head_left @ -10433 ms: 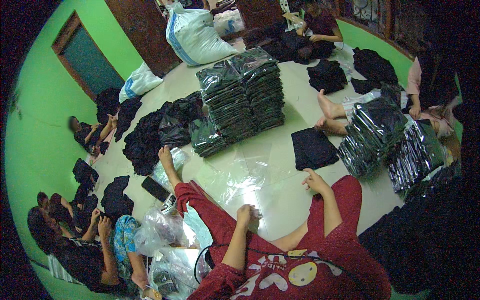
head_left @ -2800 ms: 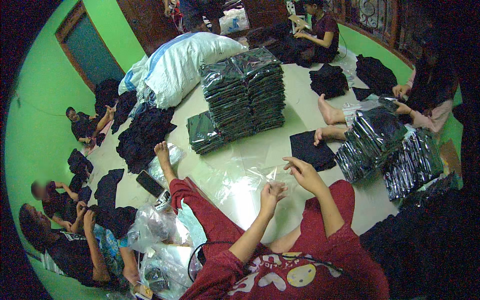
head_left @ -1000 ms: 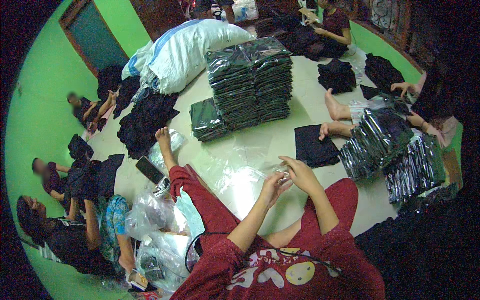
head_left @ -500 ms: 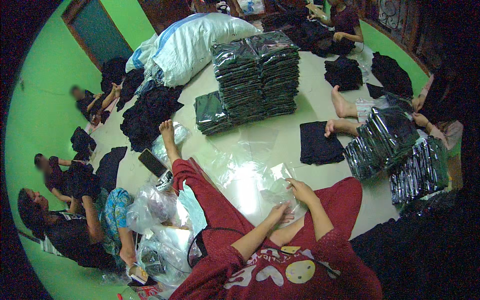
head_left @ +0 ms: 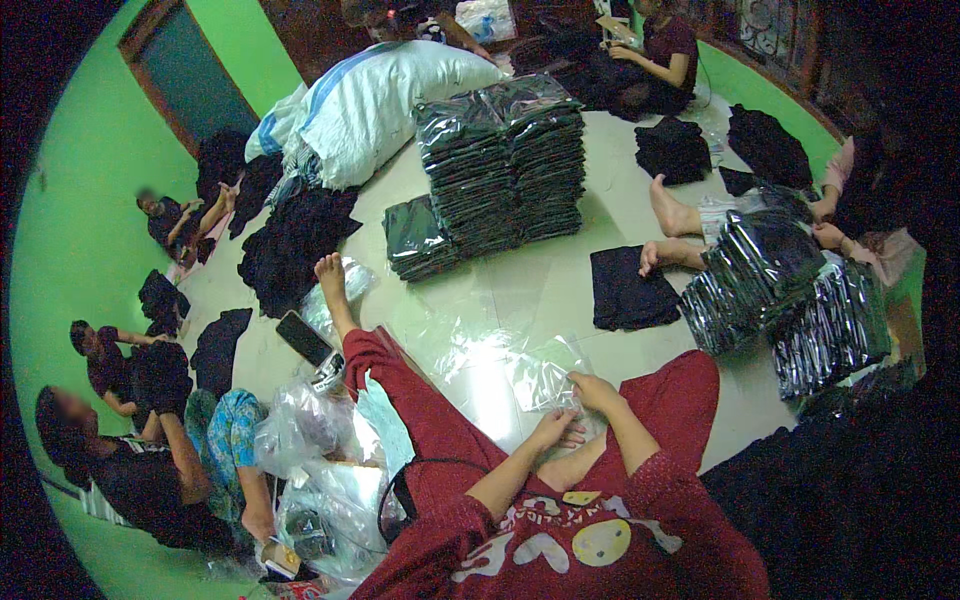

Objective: The person sits on the floor and repeatedly folds dark garments, places them into clear plastic bags, and stacks the packaged items. Other people in the room perform similar packaging tasks.

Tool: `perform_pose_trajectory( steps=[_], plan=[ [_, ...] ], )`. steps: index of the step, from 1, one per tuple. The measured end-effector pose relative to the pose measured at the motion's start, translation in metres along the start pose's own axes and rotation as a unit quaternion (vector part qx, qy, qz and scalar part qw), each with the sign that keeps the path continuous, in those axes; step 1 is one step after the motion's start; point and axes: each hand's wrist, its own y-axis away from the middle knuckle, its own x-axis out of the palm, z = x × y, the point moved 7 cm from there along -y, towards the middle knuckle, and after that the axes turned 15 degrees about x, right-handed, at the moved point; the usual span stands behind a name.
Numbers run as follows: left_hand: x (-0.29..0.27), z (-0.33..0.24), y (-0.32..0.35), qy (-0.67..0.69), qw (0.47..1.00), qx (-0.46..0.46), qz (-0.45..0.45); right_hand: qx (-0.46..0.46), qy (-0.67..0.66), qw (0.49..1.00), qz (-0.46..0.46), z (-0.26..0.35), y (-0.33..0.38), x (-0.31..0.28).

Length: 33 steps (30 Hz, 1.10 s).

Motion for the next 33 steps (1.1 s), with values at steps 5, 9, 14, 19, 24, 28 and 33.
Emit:
perform_pose_trajectory(
  steps=[5, 9, 14, 19, 24, 28, 33],
  plan=[
    [0.001, -0.002, 0.001, -0.003, 1.000, 0.009, -0.006, -0.004, -0.005, 1.000, -0.003, 0.001, 0.001, -0.001],
    [0.003, -0.007, 0.006, -0.004, 1.000, 0.012, -0.007, 0.010, 0.003, 1.000, 0.005, 0.000, 0.001, 0.000],
    [0.004, -0.011, 0.007, -0.016, 1.000, 0.009, -0.006, 0.011, -0.007, 1.000, 0.013, 0.002, -0.001, 0.000],
    [0.004, -0.008, 0.007, -0.024, 1.000, -0.011, -0.006, 0.009, 0.003, 1.000, 0.017, 0.002, 0.001, -0.001],
    [0.004, -0.008, 0.006, -0.017, 1.000, 0.002, -0.003, 0.023, 0.011, 0.999, 0.024, 0.002, 0.001, -0.002],
    [0.005, -0.007, 0.006, 0.000, 1.000, 0.000, 0.001, 0.030, 0.009, 0.999, 0.035, 0.002, 0.000, 0.000],
    [0.005, -0.010, 0.006, -0.010, 1.000, 0.013, 0.004, 0.029, 0.016, 0.999, 0.030, 0.000, 0.000, 0.001]
  ],
)
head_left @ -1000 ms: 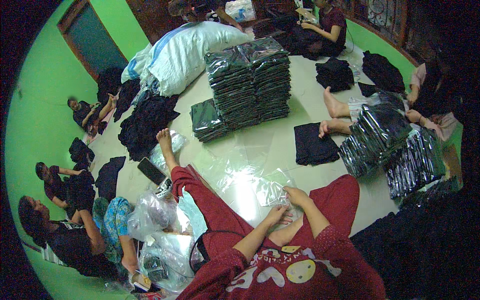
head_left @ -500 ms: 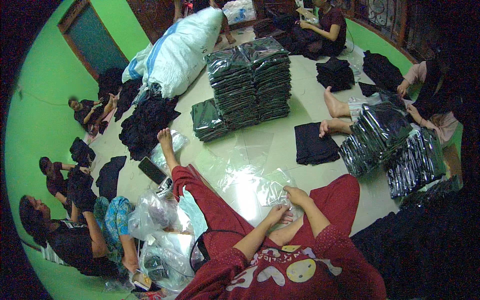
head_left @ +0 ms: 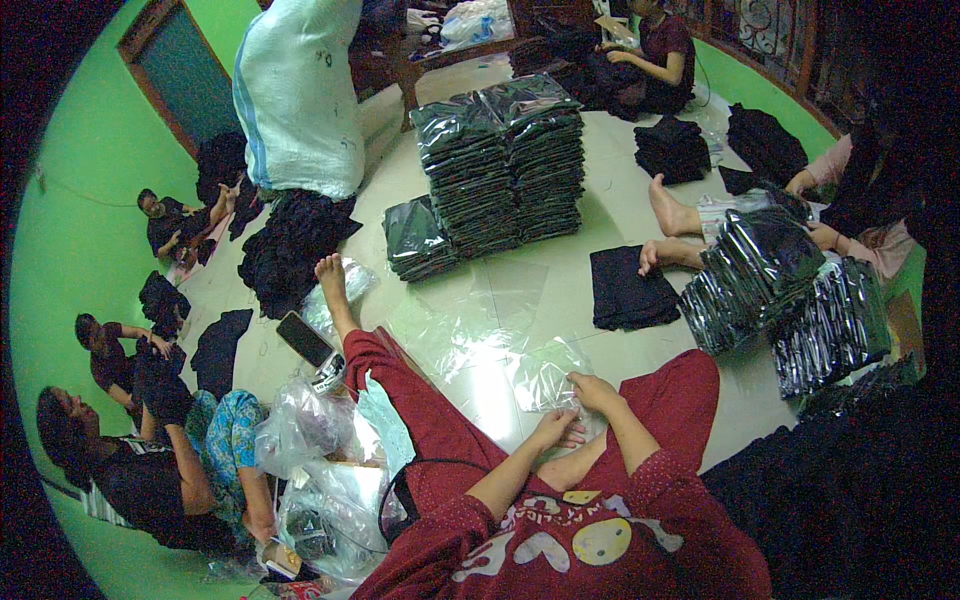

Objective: The person sits on the floor and repeatedly folds dark garments, places them into clear plastic bags, and stacks the packaged items. Other people in the room perform similar packaging tasks.

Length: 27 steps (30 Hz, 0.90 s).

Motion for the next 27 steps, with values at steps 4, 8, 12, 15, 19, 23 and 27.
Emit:
perform_pose_trajectory(
  steps=[4, 8, 12, 15, 19, 23, 27],
  plan=[
    [-0.0019, 0.0014, 0.0010, -0.004, 1.000, -0.020, -0.014, -0.001, -0.014, 1.000, 0.001, -0.0005, -0.0004, 0.0005],
    [-0.0013, 0.0006, -0.0002, -0.008, 1.000, -0.003, -0.007, -0.004, -0.015, 1.000, -0.004, -0.0001, -0.0011, 0.0008],
    [-0.0013, 0.0014, -0.0009, -0.005, 1.000, 0.006, -0.003, 0.001, -0.012, 1.000, -0.002, -0.0009, -0.0012, 0.0014],
    [-0.0020, 0.0028, -0.0002, -0.003, 1.000, -0.009, -0.008, -0.004, -0.017, 1.000, -0.001, -0.0007, 0.0000, 0.0009],
    [-0.0015, 0.0017, 0.0012, -0.003, 1.000, -0.023, -0.013, -0.020, -0.027, 0.999, -0.013, 0.0010, 0.0014, -0.0013],
    [0.0005, -0.0014, 0.0021, 0.002, 1.000, -0.018, -0.005, -0.021, -0.021, 0.999, -0.013, 0.0008, 0.0007, -0.0005],
    [0.0007, -0.0013, 0.0020, 0.007, 1.000, -0.012, -0.007, -0.011, -0.007, 1.000, -0.006, -0.0005, -0.0010, 0.0016]
  ],
)
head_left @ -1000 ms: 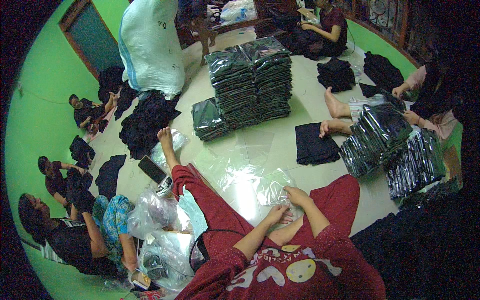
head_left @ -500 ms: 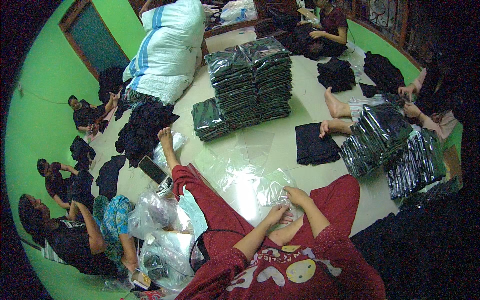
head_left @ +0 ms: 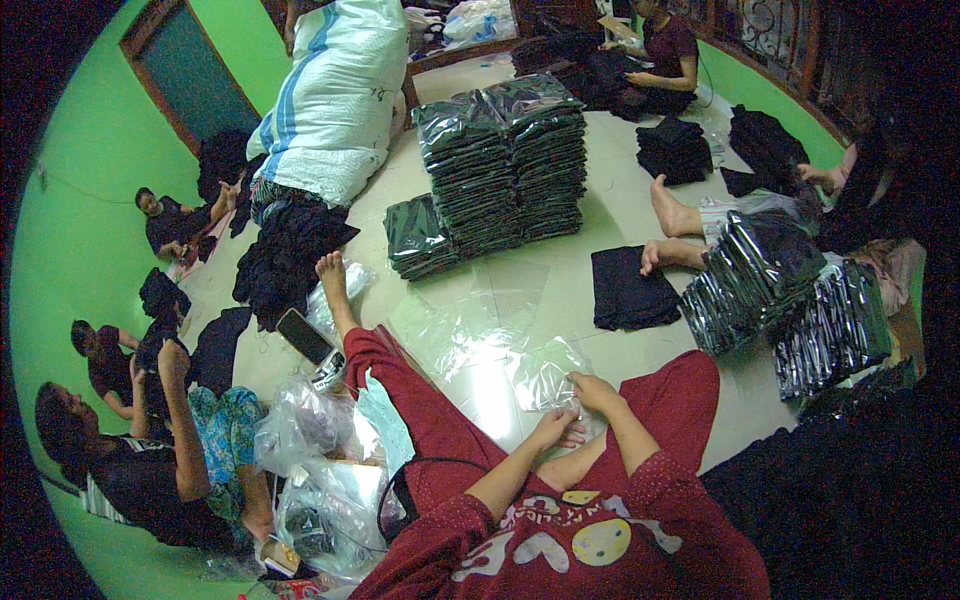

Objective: The person sits on the floor and repeatedly folds dark garments, places them into clear plastic bags, and stacks the packaged items. Other people in the room perform similar packaging tasks.

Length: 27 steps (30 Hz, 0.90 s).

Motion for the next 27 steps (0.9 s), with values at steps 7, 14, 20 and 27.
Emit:
perform_pose_trajectory(
  steps=[7, 14, 20, 27],
  plan=[
    [-0.003, 0.005, -0.002, -0.004, 1.000, -0.001, -0.003, -0.005, -0.010, 1.000, -0.003, 0.000, -0.001, 0.001],
    [-0.004, 0.007, -0.005, 0.002, 1.000, 0.009, -0.004, -0.009, -0.010, 1.000, -0.010, 0.000, 0.000, 0.001],
    [-0.005, 0.009, -0.007, -0.006, 1.000, 0.008, 0.006, 0.007, 0.001, 1.000, 0.009, 0.000, 0.001, 0.000],
    [-0.005, 0.009, -0.006, -0.010, 1.000, 0.009, 0.009, 0.014, 0.010, 1.000, 0.013, 0.000, 0.001, 0.000]
  ],
)
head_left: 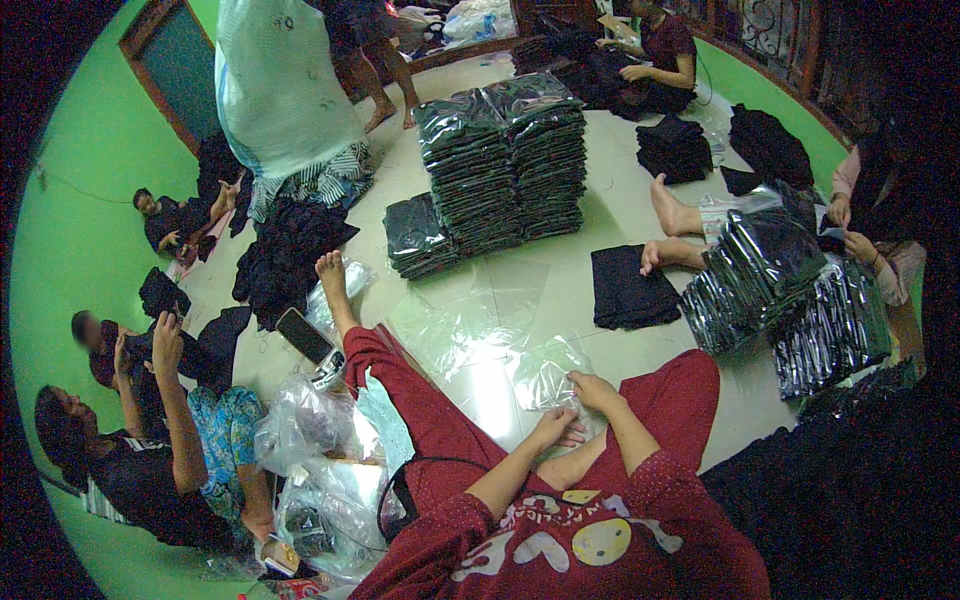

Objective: The person sits on the floor and repeatedly folds dark garments, places them into clear plastic bags, and stacks the packaged items. Other people in the room perform similar packaging tasks.

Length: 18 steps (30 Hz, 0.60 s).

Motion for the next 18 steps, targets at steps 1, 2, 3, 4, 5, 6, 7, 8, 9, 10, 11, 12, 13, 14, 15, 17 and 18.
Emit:
perform_pose_trajectory(
  steps=[1, 2, 3, 4, 5, 6, 7, 8, 9, 10, 11, 12, 13, 14, 15, 17, 18],
  plan=[
    [0.0000, 0.0006, 0.0006, 0.000, 1.000, -0.007, 0.000, -0.008, -0.010, 1.000, -0.001, 0.0011, 0.0004, -0.0008],
    [0.0004, -0.0008, 0.0006, 0.001, 1.000, 0.001, 0.003, -0.007, -0.010, 1.000, 0.002, 0.0011, 0.0003, -0.0008],
    [0.0004, -0.0011, 0.0009, 0.002, 1.000, 0.000, 0.003, -0.001, -0.005, 1.000, 0.005, 0.0004, 0.0001, -0.0005],
    [0.0000, -0.0007, 0.0011, 0.000, 1.000, -0.006, 0.001, -0.008, -0.010, 1.000, 0.004, 0.0013, 0.0005, -0.0012],
    [0.0005, -0.0013, 0.0010, 0.007, 1.000, -0.003, 0.004, -0.010, -0.011, 1.000, 0.002, 0.0016, 0.0006, -0.0015],
    [0.0006, -0.0012, 0.0009, 0.010, 1.000, -0.005, 0.004, -0.009, -0.004, 1.000, 0.000, 0.0013, 0.0005, -0.0015],
    [0.0000, -0.0003, 0.0009, 0.007, 1.000, -0.012, 0.000, -0.013, -0.010, 1.000, -0.002, 0.0018, 0.0005, -0.0017],
    [0.0002, -0.0004, 0.0006, 0.011, 1.000, -0.010, 0.000, -0.015, -0.009, 1.000, -0.004, 0.0018, 0.0003, -0.0015],
    [-0.0004, 0.0002, 0.0004, 0.009, 1.000, -0.013, -0.004, -0.010, 0.000, 1.000, -0.004, 0.0008, -0.0002, -0.0005],
    [-0.0009, 0.0009, 0.0003, 0.007, 1.000, -0.015, -0.008, -0.018, -0.007, 1.000, -0.009, 0.0015, -0.0003, -0.0008],
    [-0.0005, 0.0006, -0.0001, 0.006, 1.000, -0.010, -0.005, -0.020, -0.007, 1.000, -0.012, 0.0013, -0.0006, -0.0005],
    [0.0000, 0.0003, -0.0005, 0.004, 1.000, -0.004, -0.002, -0.014, 0.001, 1.000, -0.013, 0.0000, -0.0012, 0.0003],
    [-0.0001, 0.0016, -0.0003, 0.003, 1.000, -0.011, -0.002, -0.024, -0.009, 1.000, -0.018, 0.0008, -0.0011, -0.0001],
    [0.0005, 0.0002, -0.0008, 0.005, 1.000, 0.002, 0.003, -0.027, -0.011, 0.999, -0.020, 0.0007, -0.0012, -0.0001],
    [0.0006, 0.0004, -0.0008, 0.006, 1.000, 0.003, 0.004, -0.021, -0.005, 1.000, -0.018, -0.0004, -0.0015, 0.0006],
    [0.0003, 0.0007, -0.0007, 0.006, 1.000, 0.002, 0.003, -0.025, -0.012, 0.999, -0.019, -0.0002, -0.0014, 0.0004],
    [0.0000, 0.0007, -0.0006, 0.004, 1.000, 0.001, 0.001, -0.022, -0.011, 1.000, -0.017, -0.0004, -0.0013, 0.0005]
  ],
)
